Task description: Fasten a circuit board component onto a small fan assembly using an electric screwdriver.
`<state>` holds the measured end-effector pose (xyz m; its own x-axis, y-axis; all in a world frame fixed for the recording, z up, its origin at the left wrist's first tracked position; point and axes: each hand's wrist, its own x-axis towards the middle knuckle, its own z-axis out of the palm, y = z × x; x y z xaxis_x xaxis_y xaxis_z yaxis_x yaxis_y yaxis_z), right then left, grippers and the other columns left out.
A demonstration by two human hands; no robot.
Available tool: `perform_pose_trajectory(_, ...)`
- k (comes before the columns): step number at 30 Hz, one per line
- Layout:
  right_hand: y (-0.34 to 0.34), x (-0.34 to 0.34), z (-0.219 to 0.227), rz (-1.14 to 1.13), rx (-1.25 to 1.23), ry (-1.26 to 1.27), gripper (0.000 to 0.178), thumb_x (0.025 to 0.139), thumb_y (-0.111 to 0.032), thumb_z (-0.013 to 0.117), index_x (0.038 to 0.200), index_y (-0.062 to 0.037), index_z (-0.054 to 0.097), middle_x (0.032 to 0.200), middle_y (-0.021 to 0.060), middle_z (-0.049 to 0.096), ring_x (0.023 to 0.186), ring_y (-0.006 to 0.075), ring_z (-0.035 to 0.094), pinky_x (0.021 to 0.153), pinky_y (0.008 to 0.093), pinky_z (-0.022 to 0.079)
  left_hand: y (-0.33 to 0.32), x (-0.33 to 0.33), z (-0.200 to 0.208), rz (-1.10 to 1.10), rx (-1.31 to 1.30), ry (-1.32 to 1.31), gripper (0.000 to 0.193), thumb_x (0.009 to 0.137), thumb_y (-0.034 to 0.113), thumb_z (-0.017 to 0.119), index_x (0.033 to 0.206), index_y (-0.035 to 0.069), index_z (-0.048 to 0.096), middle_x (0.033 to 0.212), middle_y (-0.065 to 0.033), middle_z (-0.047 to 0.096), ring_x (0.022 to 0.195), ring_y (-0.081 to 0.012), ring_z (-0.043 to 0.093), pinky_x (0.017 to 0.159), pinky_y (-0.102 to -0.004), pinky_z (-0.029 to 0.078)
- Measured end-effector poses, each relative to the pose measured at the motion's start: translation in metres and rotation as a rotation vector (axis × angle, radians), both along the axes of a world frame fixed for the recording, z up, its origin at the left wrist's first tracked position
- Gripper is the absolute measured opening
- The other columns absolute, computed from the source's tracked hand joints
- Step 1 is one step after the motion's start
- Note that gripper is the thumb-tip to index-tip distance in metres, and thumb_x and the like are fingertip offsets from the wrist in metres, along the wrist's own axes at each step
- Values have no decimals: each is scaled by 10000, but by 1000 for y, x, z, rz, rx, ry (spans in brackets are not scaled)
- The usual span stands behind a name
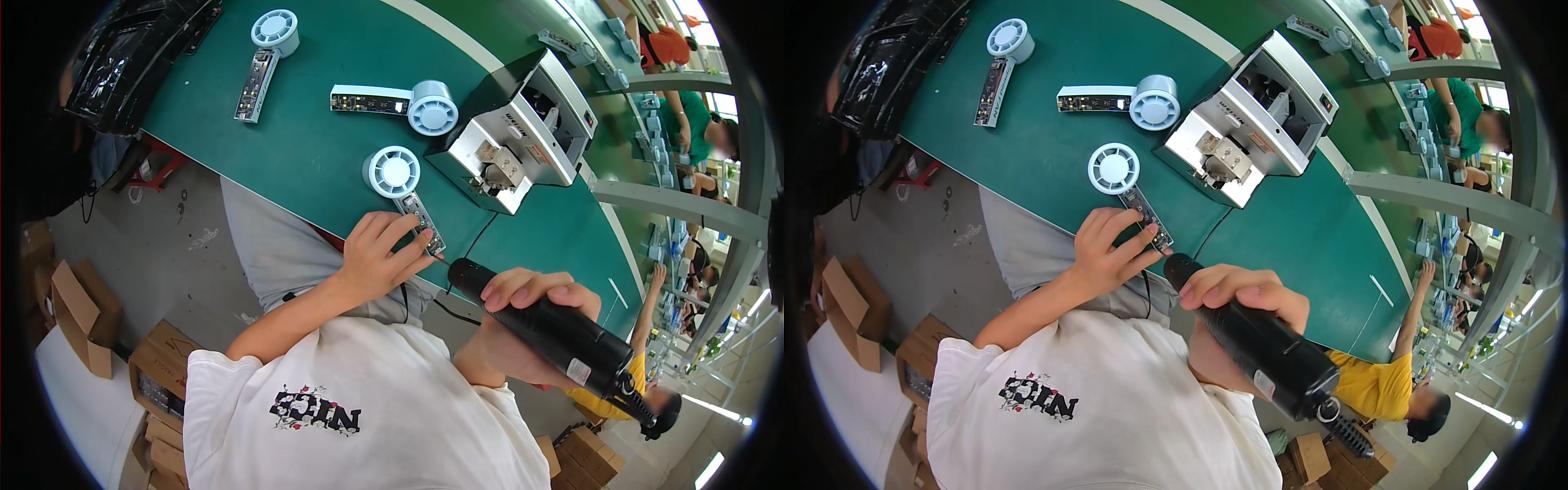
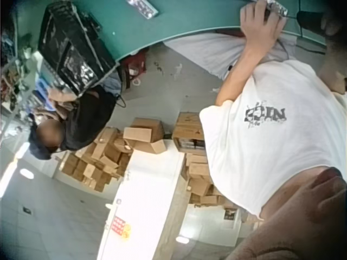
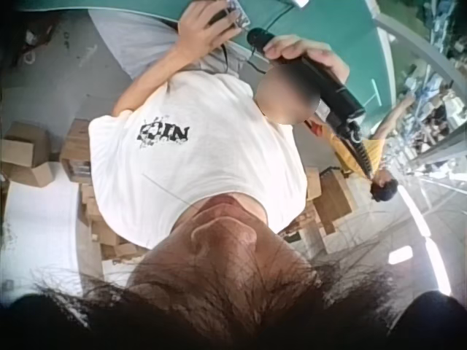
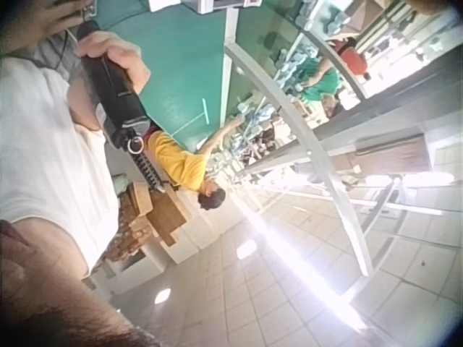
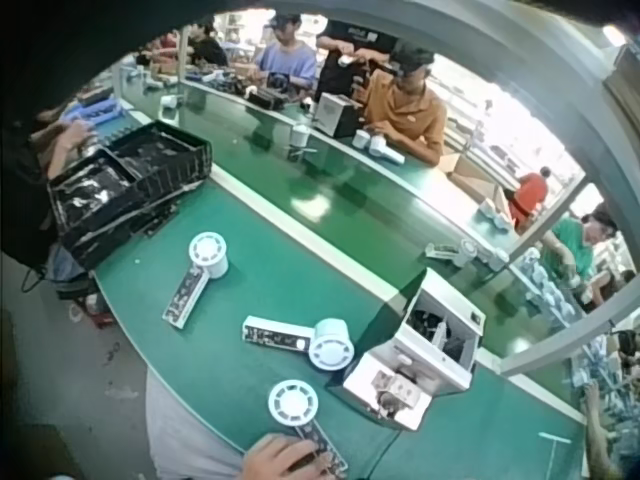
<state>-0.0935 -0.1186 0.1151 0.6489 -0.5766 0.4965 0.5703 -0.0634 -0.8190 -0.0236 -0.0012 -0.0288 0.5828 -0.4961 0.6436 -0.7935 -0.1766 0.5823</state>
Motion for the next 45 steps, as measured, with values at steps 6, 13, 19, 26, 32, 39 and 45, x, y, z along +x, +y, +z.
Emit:
perform_pose_trajectory(6, 5, 3, -12, -4, -78, -38, 739, 892, -734, 413, 943, 1, 466, 697, 141, 527, 465, 254, 544, 395, 366, 455, 0, -1, -1, 7, 12, -6, 350, 712, 266, 801, 981, 85, 671, 1048, -68, 595, 808, -246, 586, 677, -357, 473)
perform_pose_trajectory(13, 3, 2, -15, 68, -65, -85, 420, 839, -277, 728, 997, 4, 460, 754, 140, 588, 522, 247, 618, 476, 369, 545, 1, -1, -1, 7, 10, -11, 361, 711, 271, 810, 986, 86, 666, 1045, -66, 591, 803, -248, 583, 676, -359, 474)
perform_pose_trajectory(19, 0, 1, -13, 135, -147, -81, 435, 852, -312, 736, 994, 10, 480, 730, 140, 590, 519, 245, 615, 478, 371, 549, -3, 0, 1, 25, -30, -26, 410, 668, 283, 839, 991, 95, 672, 1008, -67, 597, 760, -261, 597, 627, -364, 465)
perform_pose_trajectory(26, -34, 23, 36, 177, -5, -115, 793, 870, -732, 452, 1073, 32, 513, 778, 208, 584, 545, 327, 580, 488, 435, 488, -4, 0, 1, 38, -19, -44, 313, 713, 255, 782, 957, 91, 674, 1043, -72, 597, 803, -253, 588, 680, -353, 471)
perform_pose_trajectory(32, -75, 92, 45, -45, 143, 29, 1081, 721, -962, 177, 970, 19, 556, 635, 140, 553, 450, 249, 535, 424, 335, 479, -4, 0, 3, 56, -5, -50, 364, 652, 237, 843, 943, 101, 673, 1005, -75, 603, 743, -248, 606, 631, -354, 471)
perform_pose_trajectory(39, -66, 80, 35, 73, 207, 77, 1036, 742, -945, 195, 919, 19, 532, 639, 160, 552, 432, 270, 528, 411, 346, 463, -1, -1, 3, 48, 11, -44, 364, 652, 258, 839, 935, 99, 673, 980, -77, 603, 735, -240, 601, 620, -351, 467)
perform_pose_trajectory(45, -38, 10, 17, 1, 99, -58, 903, 836, -828, 360, 1098, 29, 468, 761, 184, 537, 524, 304, 558, 490, 418, 498, -4, 0, 4, 42, 17, -32, 281, 694, 237, 782, 917, 101, 678, 1034, -68, 594, 780, -238, 594, 667, -346, 469)
